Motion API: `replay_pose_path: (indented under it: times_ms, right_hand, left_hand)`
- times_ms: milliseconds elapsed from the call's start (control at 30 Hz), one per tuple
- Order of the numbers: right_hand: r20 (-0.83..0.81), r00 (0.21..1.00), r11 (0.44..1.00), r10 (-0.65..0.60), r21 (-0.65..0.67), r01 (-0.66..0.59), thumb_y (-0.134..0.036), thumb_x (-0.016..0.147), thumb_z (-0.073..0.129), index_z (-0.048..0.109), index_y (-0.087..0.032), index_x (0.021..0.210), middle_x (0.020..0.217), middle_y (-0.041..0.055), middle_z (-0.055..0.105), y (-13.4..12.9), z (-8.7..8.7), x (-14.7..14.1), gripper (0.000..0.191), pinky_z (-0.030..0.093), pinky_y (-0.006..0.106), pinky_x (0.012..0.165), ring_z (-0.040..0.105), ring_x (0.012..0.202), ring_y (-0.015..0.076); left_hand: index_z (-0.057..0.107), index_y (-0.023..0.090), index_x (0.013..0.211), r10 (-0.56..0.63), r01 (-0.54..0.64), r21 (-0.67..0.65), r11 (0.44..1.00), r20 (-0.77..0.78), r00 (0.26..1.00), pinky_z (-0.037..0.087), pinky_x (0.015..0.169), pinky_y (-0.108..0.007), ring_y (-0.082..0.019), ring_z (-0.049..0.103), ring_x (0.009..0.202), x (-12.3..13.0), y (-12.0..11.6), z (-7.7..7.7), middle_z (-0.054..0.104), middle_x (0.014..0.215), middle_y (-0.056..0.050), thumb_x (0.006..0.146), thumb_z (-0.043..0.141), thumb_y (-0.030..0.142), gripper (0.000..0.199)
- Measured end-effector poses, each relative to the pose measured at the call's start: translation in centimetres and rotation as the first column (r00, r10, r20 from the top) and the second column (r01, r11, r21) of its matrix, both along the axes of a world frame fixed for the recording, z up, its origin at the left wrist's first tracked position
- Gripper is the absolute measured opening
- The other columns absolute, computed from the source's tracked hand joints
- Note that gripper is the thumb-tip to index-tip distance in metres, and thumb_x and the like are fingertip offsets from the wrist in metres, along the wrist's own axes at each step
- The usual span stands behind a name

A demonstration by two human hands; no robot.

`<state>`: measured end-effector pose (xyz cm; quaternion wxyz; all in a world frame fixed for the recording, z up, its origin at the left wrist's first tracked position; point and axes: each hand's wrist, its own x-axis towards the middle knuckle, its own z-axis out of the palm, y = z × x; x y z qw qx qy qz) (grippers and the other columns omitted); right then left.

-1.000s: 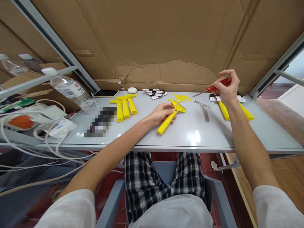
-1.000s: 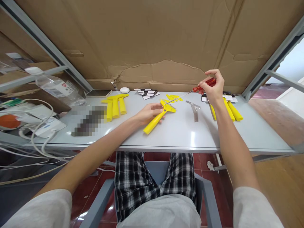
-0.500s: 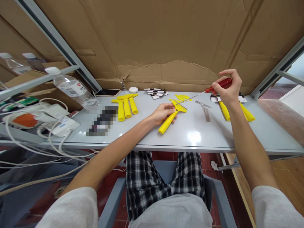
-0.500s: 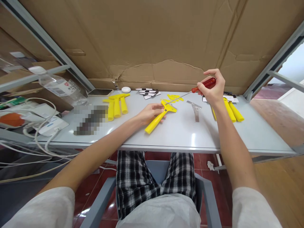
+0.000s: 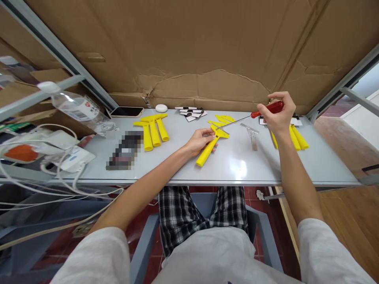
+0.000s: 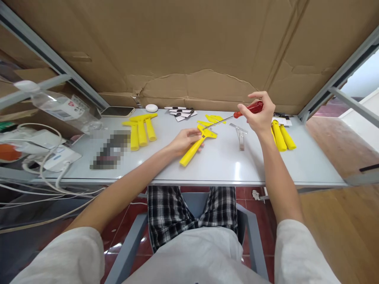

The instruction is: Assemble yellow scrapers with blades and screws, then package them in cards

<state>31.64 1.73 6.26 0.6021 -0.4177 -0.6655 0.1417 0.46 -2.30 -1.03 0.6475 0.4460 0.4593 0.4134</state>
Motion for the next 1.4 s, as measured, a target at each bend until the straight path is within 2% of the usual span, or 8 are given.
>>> replay_pose_path:
  times_ms: [233, 333, 467, 600, 1000, 1167, 1267, 1400]
  right_hand:
    - [0.045, 0.994, 0.995, -0.101, -0.016, 0.102, -0.066, 0.083, 0.087, 0.066, -0.038, 0.118, 0.09, 0.0024, 0.075, -1.2, -0.1, -0.6, 0.05, 0.064, 0.046, 0.066, 0.08, 0.084, 0.0312]
    - [0.068, 0.998, 1.0, -0.007, -0.023, 0.008, -0.065, 0.083, 0.087, 0.066, -0.039, 0.121, 0.094, 0.0031, 0.076, -1.7, 1.1, -1.1, 0.051, 0.066, 0.045, 0.069, 0.082, 0.088, 0.0314]
    - [0.134, 0.972, 0.975, 0.192, 0.092, -0.205, -0.055, 0.08, 0.09, 0.067, -0.041, 0.126, 0.108, 0.0016, 0.077, -1.4, 3.5, -1.4, 0.053, 0.069, 0.045, 0.074, 0.08, 0.092, 0.0278]
    - [0.198, 0.916, 0.933, 0.349, 0.022, -0.36, -0.041, 0.078, 0.092, 0.066, -0.047, 0.132, 0.114, 0.0001, 0.074, -1.5, 5.4, -1.4, 0.06, 0.069, 0.046, 0.07, 0.075, 0.082, 0.0248]
    - [0.355, 0.926, 0.989, 0.132, 0.018, -0.148, -0.042, 0.08, 0.1, 0.078, -0.042, 0.11, 0.085, 0.0001, 0.075, -2.3, 7.1, -1.4, 0.037, 0.071, 0.05, 0.068, 0.077, 0.077, 0.0295]
    - [0.427, 0.849, 0.948, 0.312, -0.076, -0.31, -0.034, 0.075, 0.098, 0.076, -0.043, 0.121, 0.111, 0.001, 0.077, -1.5, 8.9, -1.3, 0.051, 0.074, 0.05, 0.078, 0.081, 0.092, 0.0297]
    - [0.443, 0.796, 0.908, 0.412, -0.122, -0.402, -0.028, 0.076, 0.096, 0.073, -0.045, 0.127, 0.112, -0.0009, 0.078, -1.1, 9.8, -1.3, 0.059, 0.075, 0.045, 0.08, 0.082, 0.095, 0.0282]
    - [0.562, 0.761, 0.935, 0.324, -0.067, -0.349, -0.039, 0.087, 0.092, 0.073, -0.043, 0.122, 0.103, -0.0035, 0.08, -0.8, 10.5, -1.8, 0.04, 0.076, 0.042, 0.077, 0.084, 0.09, 0.0258]
  left_hand:
    - [0.065, 0.015, 0.116, 0.038, -0.036, -0.038, 0.999, 0.034, 0.999, 0.071, 0.057, -0.039, -0.025, 0.082, 0.078, -0.1, -0.2, 0.0, 0.068, 0.119, -0.011, 0.091, 0.083, 0.012, 0.031]
    - [0.066, 0.015, 0.116, 0.054, -0.052, -0.059, 0.997, 0.041, 0.998, 0.071, 0.057, -0.039, -0.024, 0.082, 0.078, -0.3, -0.3, 0.1, 0.068, 0.118, -0.01, 0.091, 0.084, 0.013, 0.031]
    - [0.067, 0.016, 0.111, 0.029, -0.025, -0.073, 0.997, 0.056, 0.998, 0.072, 0.059, -0.039, -0.024, 0.081, 0.079, -0.4, -0.6, 0.2, 0.068, 0.111, -0.008, 0.087, 0.089, 0.017, 0.033]
    - [0.067, 0.016, 0.108, 0.034, -0.029, -0.077, 0.997, 0.068, 0.997, 0.072, 0.058, -0.039, -0.024, 0.081, 0.077, -0.4, -0.7, 0.3, 0.066, 0.106, -0.006, 0.083, 0.093, 0.019, 0.036]
    - [0.066, 0.017, 0.105, 0.014, -0.008, -0.119, 0.993, 0.05, 0.999, 0.073, 0.061, -0.039, -0.025, 0.081, 0.081, -0.7, -0.8, 0.3, 0.068, 0.103, -0.007, 0.083, 0.097, 0.029, 0.04]
    - [0.066, 0.017, 0.104, 0.03, -0.023, -0.118, 0.993, 0.055, 0.998, 0.072, 0.06, -0.04, -0.026, 0.081, 0.081, -0.7, -0.8, 0.3, 0.068, 0.104, -0.007, 0.084, 0.095, 0.027, 0.036]
    - [0.067, 0.017, 0.106, 0.037, -0.029, -0.138, 0.99, 0.052, 0.998, 0.073, 0.06, -0.041, -0.027, 0.082, 0.081, -0.7, -0.8, 0.3, 0.069, 0.105, -0.008, 0.084, 0.095, 0.027, 0.037]
    - [0.068, 0.017, 0.108, 0.038, -0.03, -0.124, 0.992, 0.06, 0.997, 0.074, 0.062, -0.043, -0.026, 0.082, 0.082, -0.8, -0.9, 0.2, 0.068, 0.111, -0.009, 0.084, 0.097, 0.03, 0.039]
